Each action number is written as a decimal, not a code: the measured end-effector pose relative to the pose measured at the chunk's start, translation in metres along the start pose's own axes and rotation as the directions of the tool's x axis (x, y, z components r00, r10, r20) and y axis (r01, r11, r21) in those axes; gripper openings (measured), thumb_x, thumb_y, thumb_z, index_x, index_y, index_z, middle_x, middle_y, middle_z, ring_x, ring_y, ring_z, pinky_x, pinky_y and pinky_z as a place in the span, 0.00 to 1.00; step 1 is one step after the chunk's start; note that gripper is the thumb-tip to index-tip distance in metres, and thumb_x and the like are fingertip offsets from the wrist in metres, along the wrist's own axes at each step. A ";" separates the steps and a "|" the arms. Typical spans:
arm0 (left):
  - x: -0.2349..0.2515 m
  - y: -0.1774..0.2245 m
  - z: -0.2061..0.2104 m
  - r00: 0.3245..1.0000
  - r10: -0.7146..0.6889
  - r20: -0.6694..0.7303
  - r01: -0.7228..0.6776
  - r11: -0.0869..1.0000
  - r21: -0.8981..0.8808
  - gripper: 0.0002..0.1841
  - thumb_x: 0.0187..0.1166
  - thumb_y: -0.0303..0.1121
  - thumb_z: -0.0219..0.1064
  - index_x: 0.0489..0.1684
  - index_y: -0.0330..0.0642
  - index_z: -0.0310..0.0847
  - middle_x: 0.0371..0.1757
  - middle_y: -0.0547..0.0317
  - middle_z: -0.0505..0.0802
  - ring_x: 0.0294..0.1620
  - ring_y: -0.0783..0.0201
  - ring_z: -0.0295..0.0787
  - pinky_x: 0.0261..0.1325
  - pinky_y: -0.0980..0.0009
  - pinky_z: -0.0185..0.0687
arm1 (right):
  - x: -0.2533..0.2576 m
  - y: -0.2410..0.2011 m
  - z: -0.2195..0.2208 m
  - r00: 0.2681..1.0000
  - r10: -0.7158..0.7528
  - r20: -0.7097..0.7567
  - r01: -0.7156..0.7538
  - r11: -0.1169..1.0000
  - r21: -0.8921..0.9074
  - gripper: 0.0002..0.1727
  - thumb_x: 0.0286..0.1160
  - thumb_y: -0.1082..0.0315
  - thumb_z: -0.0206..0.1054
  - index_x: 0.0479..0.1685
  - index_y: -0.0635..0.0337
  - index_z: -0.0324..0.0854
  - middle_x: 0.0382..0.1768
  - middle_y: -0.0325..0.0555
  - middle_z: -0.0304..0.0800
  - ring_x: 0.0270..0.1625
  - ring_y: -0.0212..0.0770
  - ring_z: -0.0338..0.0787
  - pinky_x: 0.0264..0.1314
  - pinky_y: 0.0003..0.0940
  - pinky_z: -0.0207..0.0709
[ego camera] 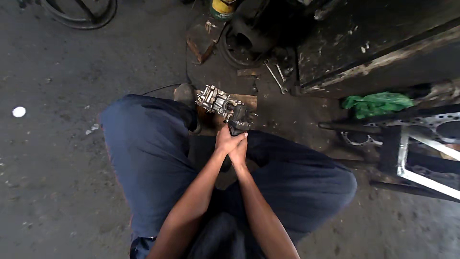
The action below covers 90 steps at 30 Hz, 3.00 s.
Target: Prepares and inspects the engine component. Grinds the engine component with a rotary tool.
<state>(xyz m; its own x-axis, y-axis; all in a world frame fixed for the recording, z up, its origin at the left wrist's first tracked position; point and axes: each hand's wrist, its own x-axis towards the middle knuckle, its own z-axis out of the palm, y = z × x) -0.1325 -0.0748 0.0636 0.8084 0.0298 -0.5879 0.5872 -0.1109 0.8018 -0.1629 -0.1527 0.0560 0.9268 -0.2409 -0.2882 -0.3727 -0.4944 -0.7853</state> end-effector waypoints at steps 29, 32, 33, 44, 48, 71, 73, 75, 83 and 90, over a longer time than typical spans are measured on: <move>0.012 -0.003 -0.003 0.995 -0.092 -0.026 0.095 0.985 0.142 0.40 0.61 0.55 0.80 0.74 0.43 0.78 0.61 0.51 0.93 0.67 0.56 0.89 0.74 0.48 0.81 | 0.012 0.021 0.017 0.999 -0.025 0.038 0.023 0.997 0.072 0.39 0.74 0.64 0.71 0.80 0.78 0.63 0.68 0.63 0.83 0.72 0.40 0.84 0.78 0.31 0.75; 0.014 -0.006 -0.003 0.996 -0.082 -0.037 0.085 0.991 0.102 0.39 0.60 0.53 0.82 0.73 0.43 0.79 0.60 0.51 0.94 0.66 0.57 0.90 0.73 0.49 0.82 | 0.013 0.018 0.017 0.998 -0.032 0.056 0.030 0.999 0.034 0.40 0.71 0.62 0.74 0.80 0.76 0.63 0.66 0.61 0.84 0.70 0.42 0.85 0.77 0.35 0.77; 0.014 -0.009 -0.003 0.996 -0.076 -0.043 0.080 0.993 0.090 0.39 0.59 0.52 0.82 0.72 0.43 0.79 0.59 0.52 0.94 0.65 0.57 0.90 0.72 0.50 0.83 | 0.012 0.018 0.017 0.997 -0.031 0.064 0.029 0.999 0.033 0.40 0.71 0.63 0.75 0.80 0.76 0.63 0.67 0.62 0.84 0.70 0.42 0.85 0.77 0.36 0.76; 0.016 -0.012 -0.006 0.998 -0.059 -0.015 0.060 0.991 0.122 0.41 0.60 0.53 0.82 0.75 0.43 0.77 0.61 0.49 0.93 0.67 0.54 0.89 0.73 0.47 0.81 | 0.015 0.021 0.017 0.994 -0.030 0.100 0.025 0.998 0.052 0.40 0.71 0.65 0.75 0.81 0.75 0.61 0.69 0.63 0.82 0.72 0.45 0.83 0.79 0.37 0.75; 0.014 -0.010 -0.007 0.998 -0.055 -0.008 0.056 0.987 0.153 0.42 0.61 0.53 0.82 0.77 0.43 0.75 0.64 0.48 0.92 0.69 0.52 0.87 0.75 0.46 0.79 | 0.014 0.023 0.017 0.992 -0.026 0.123 0.013 0.994 0.107 0.40 0.72 0.67 0.74 0.82 0.75 0.61 0.71 0.63 0.80 0.74 0.44 0.82 0.81 0.35 0.72; -0.012 0.017 -0.002 1.000 -0.020 0.016 0.017 0.985 0.173 0.42 0.67 0.61 0.76 0.75 0.40 0.75 0.60 0.47 0.92 0.66 0.52 0.89 0.73 0.46 0.81 | 0.005 0.002 -0.011 0.996 -0.017 0.085 0.011 0.997 0.073 0.36 0.72 0.64 0.74 0.78 0.72 0.66 0.65 0.60 0.86 0.69 0.44 0.86 0.76 0.41 0.78; -0.016 0.021 -0.003 0.999 -0.024 0.021 0.020 0.985 0.172 0.41 0.67 0.62 0.76 0.74 0.40 0.76 0.59 0.47 0.93 0.65 0.52 0.89 0.72 0.47 0.81 | 0.003 -0.004 -0.016 0.996 -0.004 0.089 -0.002 0.998 0.058 0.36 0.72 0.63 0.75 0.77 0.71 0.67 0.64 0.59 0.87 0.67 0.44 0.87 0.75 0.42 0.79; -0.021 0.025 -0.002 0.999 -0.016 0.032 0.011 0.986 0.165 0.40 0.68 0.61 0.76 0.73 0.40 0.77 0.58 0.47 0.93 0.64 0.52 0.90 0.70 0.47 0.82 | 0.001 -0.009 -0.023 0.996 0.012 0.093 -0.016 0.999 0.038 0.36 0.72 0.63 0.75 0.77 0.70 0.68 0.62 0.58 0.88 0.65 0.44 0.88 0.73 0.43 0.80; -0.040 0.035 0.002 0.998 0.020 0.062 -0.023 0.998 0.055 0.39 0.68 0.59 0.78 0.73 0.40 0.76 0.59 0.48 0.92 0.64 0.56 0.89 0.71 0.50 0.83 | -0.015 -0.032 -0.046 0.997 0.047 0.063 -0.039 0.992 -0.117 0.37 0.74 0.58 0.74 0.79 0.66 0.66 0.59 0.57 0.90 0.62 0.47 0.90 0.70 0.49 0.82; -0.048 0.033 0.005 0.997 0.041 0.069 -0.040 0.999 -0.016 0.43 0.69 0.58 0.78 0.79 0.37 0.70 0.64 0.47 0.91 0.68 0.57 0.88 0.75 0.53 0.82 | -0.022 -0.033 -0.055 0.998 -0.007 0.068 0.018 0.986 -0.164 0.37 0.75 0.58 0.73 0.80 0.67 0.65 0.60 0.55 0.90 0.63 0.45 0.90 0.71 0.47 0.82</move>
<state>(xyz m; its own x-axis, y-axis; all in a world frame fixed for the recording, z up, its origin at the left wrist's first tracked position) -0.1520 -0.0850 0.1180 0.8272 -0.0436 -0.5602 0.5546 -0.0961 0.8265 -0.1738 -0.1773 0.1186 0.9305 -0.1800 -0.3190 -0.3582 -0.6290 -0.6900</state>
